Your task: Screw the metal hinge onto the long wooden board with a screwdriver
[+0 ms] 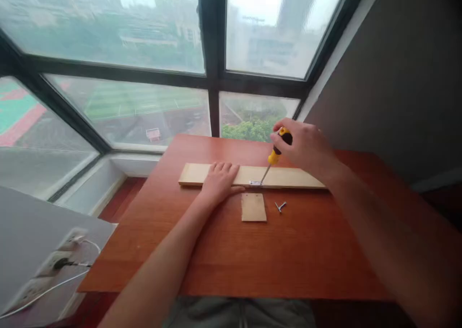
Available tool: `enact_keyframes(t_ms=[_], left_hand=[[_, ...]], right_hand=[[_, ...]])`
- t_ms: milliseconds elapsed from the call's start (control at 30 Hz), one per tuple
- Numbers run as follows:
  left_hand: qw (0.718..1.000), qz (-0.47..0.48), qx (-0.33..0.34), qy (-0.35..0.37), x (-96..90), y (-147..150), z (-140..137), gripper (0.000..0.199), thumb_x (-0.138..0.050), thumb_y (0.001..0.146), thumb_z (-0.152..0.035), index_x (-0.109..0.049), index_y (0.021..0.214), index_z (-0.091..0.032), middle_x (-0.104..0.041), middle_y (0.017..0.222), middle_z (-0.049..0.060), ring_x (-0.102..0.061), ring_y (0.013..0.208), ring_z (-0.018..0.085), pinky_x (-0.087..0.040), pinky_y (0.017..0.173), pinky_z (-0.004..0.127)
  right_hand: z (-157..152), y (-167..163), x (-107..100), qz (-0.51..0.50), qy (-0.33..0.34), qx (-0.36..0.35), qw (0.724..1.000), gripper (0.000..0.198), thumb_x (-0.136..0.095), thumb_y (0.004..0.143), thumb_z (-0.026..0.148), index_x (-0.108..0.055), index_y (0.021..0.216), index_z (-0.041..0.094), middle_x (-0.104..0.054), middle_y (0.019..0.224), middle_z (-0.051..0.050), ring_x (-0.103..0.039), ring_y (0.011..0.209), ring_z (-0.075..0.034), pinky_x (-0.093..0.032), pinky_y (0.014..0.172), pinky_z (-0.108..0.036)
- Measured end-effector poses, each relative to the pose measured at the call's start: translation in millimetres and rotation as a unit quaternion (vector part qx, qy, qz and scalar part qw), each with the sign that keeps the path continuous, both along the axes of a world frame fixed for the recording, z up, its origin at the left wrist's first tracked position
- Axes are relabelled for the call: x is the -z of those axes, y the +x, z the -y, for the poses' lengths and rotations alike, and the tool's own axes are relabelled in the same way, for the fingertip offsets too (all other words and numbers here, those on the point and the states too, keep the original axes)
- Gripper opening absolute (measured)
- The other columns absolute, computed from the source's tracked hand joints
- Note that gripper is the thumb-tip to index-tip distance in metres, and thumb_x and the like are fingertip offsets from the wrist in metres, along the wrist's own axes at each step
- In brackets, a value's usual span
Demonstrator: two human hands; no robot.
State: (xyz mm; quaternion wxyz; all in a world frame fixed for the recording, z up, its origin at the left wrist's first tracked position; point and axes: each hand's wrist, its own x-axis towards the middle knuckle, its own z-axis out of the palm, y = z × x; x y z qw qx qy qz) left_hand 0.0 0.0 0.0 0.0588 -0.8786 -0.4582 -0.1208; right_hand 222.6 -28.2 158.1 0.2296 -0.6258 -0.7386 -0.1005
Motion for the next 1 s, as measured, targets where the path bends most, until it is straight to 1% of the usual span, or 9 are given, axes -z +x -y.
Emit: enact_keyframes(t_ms=[100,200,367,433,567,633,767,900,1000], left_hand=[[1.0,0.001,0.0,-0.003,0.8,0.0,2.0,0.073,-0.055,0.08,-0.07,-0.049,0.133,-0.02,-0.058,0.122,0.013,-0.049,0.115,0.031,-0.032,0.101,0.042],[1.0,0.004,0.001,-0.007,0.9,-0.1,2.5,0.074,-0.056,0.079,-0.069,-0.048,0.134,-0.02,-0.058,0.123,0.013,-0.048,0.115,0.031,-0.031,0.102,0.042],[1.0,0.011,0.0,-0.01,1.6,-0.3,1.9,0.076,-0.057,0.079,-0.069,-0.048,0.135,-0.019,-0.057,0.125,0.014,-0.048,0.117,0.031,-0.03,0.104,0.043],[1.0,0.013,0.001,-0.01,2.3,-0.3,1.7,0.076,-0.057,0.079,-0.069,-0.048,0.135,-0.019,-0.057,0.125,0.014,-0.047,0.118,0.031,-0.029,0.104,0.043],[1.0,0.017,0.002,-0.013,2.8,-0.6,1.5,0.075,-0.057,0.079,-0.069,-0.048,0.135,-0.02,-0.057,0.125,0.014,-0.047,0.118,0.031,-0.029,0.104,0.043],[1.0,0.018,0.002,-0.016,2.7,-0.8,1.6,0.075,-0.056,0.079,-0.069,-0.048,0.135,-0.02,-0.057,0.125,0.014,-0.047,0.118,0.031,-0.029,0.104,0.043],[1.0,0.017,0.003,-0.016,2.3,-1.2,1.9,0.075,-0.056,0.079,-0.069,-0.047,0.136,-0.02,-0.057,0.125,0.014,-0.047,0.118,0.031,-0.029,0.105,0.044],[1.0,0.017,0.005,-0.011,2.5,-1.6,1.9,0.075,-0.055,0.08,-0.07,-0.048,0.135,-0.02,-0.057,0.125,0.014,-0.047,0.118,0.031,-0.029,0.105,0.043],[1.0,0.018,0.006,-0.009,2.9,-1.7,1.9,0.074,-0.055,0.08,-0.069,-0.048,0.135,-0.021,-0.057,0.125,0.014,-0.048,0.118,0.031,-0.029,0.105,0.042]], right_hand=[[3.1,-0.4,-1.9,-0.032,-0.025,-0.037,0.998,0.032,-0.051,0.08,0.026,-0.059,0.111,0.024,-0.07,0.096,-0.005,-0.061,0.076,-0.021,-0.037,0.059,-0.031],[4.0,-1.1,-2.9,-0.034,-0.027,-0.054,0.998,0.032,-0.05,0.079,0.024,-0.059,0.109,0.024,-0.069,0.103,-0.005,-0.061,0.079,-0.021,-0.038,0.059,-0.031],[1.0,-1.3,-1.2,0.004,0.001,0.001,1.0,0.024,-0.05,0.086,0.042,-0.063,0.098,0.025,-0.069,0.086,-0.005,-0.06,0.072,-0.022,-0.034,0.057,-0.032],[0.6,-0.8,-0.6,0.004,-0.002,0.005,1.0,0.022,-0.05,0.085,0.037,-0.062,0.099,0.025,-0.069,0.084,-0.005,-0.059,0.07,-0.022,-0.034,0.057,-0.032],[2.6,-0.2,-1.2,-0.01,-0.017,-0.03,0.999,0.027,-0.052,0.08,0.026,-0.059,0.106,0.023,-0.069,0.095,-0.005,-0.061,0.076,-0.021,-0.035,0.057,-0.031],[3.3,-0.2,-1.5,-0.013,-0.019,-0.034,0.999,0.026,-0.052,0.082,0.03,-0.059,0.106,0.024,-0.069,0.095,-0.005,-0.06,0.075,-0.021,-0.035,0.057,-0.031],[1.8,0.3,-0.2,0.002,-0.007,-0.004,1.0,0.029,-0.051,0.087,0.048,-0.062,0.102,0.026,-0.068,0.082,-0.003,-0.058,0.067,-0.021,-0.032,0.055,-0.031],[0.1,1.3,1.6,-0.005,-0.007,-0.018,1.0,0.024,-0.051,0.087,0.038,-0.062,0.104,0.025,-0.068,0.082,-0.003,-0.059,0.068,-0.02,-0.035,0.057,-0.031],[0.8,1.5,1.4,-0.019,-0.011,-0.038,0.999,0.031,-0.053,0.081,0.029,-0.059,0.111,0.024,-0.069,0.093,-0.005,-0.061,0.074,-0.021,-0.038,0.059,-0.032]])
